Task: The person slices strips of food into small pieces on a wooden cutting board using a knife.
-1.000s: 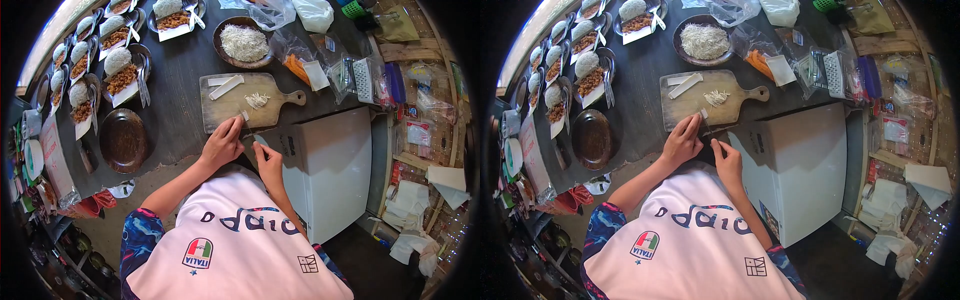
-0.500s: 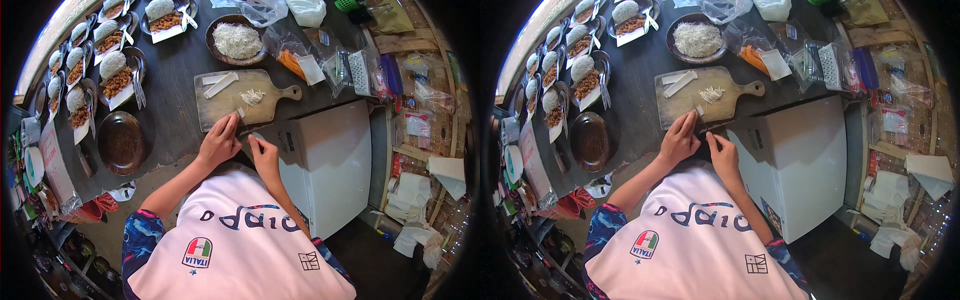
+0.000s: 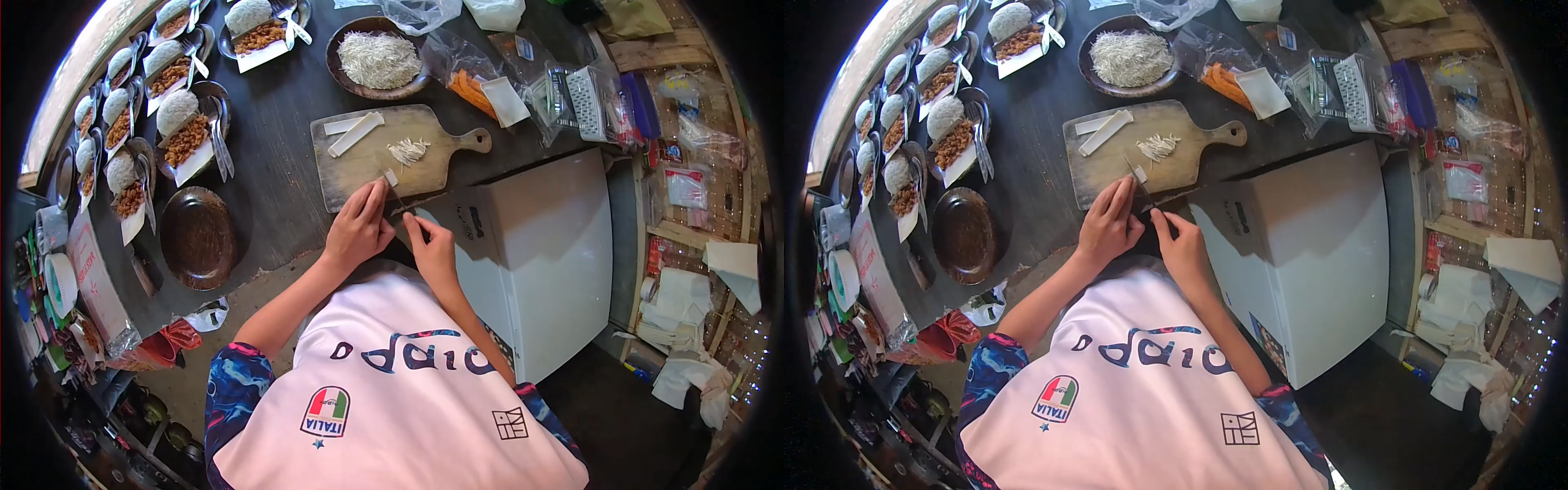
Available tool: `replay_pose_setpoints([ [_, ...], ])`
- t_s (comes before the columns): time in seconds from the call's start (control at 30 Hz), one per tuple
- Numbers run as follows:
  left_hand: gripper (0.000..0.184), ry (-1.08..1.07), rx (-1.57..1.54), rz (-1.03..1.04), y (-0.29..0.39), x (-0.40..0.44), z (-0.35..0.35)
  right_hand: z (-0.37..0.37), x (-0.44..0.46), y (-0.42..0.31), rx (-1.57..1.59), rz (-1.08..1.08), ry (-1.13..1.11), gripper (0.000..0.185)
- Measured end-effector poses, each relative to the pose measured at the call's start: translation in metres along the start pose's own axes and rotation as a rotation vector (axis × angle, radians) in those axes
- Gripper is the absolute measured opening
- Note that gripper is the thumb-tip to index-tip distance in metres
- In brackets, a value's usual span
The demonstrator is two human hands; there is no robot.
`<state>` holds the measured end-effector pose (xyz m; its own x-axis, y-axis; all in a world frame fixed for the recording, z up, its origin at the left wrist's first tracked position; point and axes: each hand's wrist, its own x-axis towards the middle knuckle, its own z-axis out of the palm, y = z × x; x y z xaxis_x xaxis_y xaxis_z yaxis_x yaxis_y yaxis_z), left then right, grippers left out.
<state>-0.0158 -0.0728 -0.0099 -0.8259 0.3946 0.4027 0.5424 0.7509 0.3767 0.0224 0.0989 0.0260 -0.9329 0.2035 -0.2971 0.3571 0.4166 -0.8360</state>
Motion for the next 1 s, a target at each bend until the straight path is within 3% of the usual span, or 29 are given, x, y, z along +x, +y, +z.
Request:
replay_pose_setpoints([
  [0.17, 0.063, 0.015, -0.002, -0.008, -0.002, 0.000, 0.001, -0.004, -0.005, -0.004, 0.002, 0.092, -0.026, 0.045],
  [0.27, 0.061, 0.010, -0.004, -0.018, -0.002, 0.001, -0.001, 0.003, 0.002, 0.009, -0.024, -0.102, 0.053, 0.046],
  [0.47, 0.060, 0.004, 0.010, -0.014, -0.003, 0.001, -0.001, -0.003, -0.004, -0.004, -0.001, 0.063, -0.023, 0.047],
  [0.57, 0.060, 0.008, -0.006, -0.007, -0.002, 0.000, 0.001, 0.008, 0.004, 0.011, -0.055, -0.091, 0.079, 0.047],
  [0.67, 0.060, 0.002, -0.004, -0.004, -0.001, -0.001, 0.000, 0.004, 0.002, 0.000, -0.035, -0.052, 0.036, 0.047],
  [0.77, 0.061, 0.005, -0.004, -0.015, -0.003, 0.000, 0.001, -0.008, -0.007, -0.016, -0.022, 0.132, -0.064, 0.046],
  [0.87, 0.062, 0.001, -0.018, -0.017, -0.002, -0.001, 0.001, 0.004, 0.001, 0.000, -0.122, -0.008, 0.037, 0.046],
  [1.0, 0.062, 0.007, -0.019, -0.016, -0.003, 0.000, 0.001, 0.002, 0.001, -0.008, -0.030, 0.026, -0.001, 0.047],
])
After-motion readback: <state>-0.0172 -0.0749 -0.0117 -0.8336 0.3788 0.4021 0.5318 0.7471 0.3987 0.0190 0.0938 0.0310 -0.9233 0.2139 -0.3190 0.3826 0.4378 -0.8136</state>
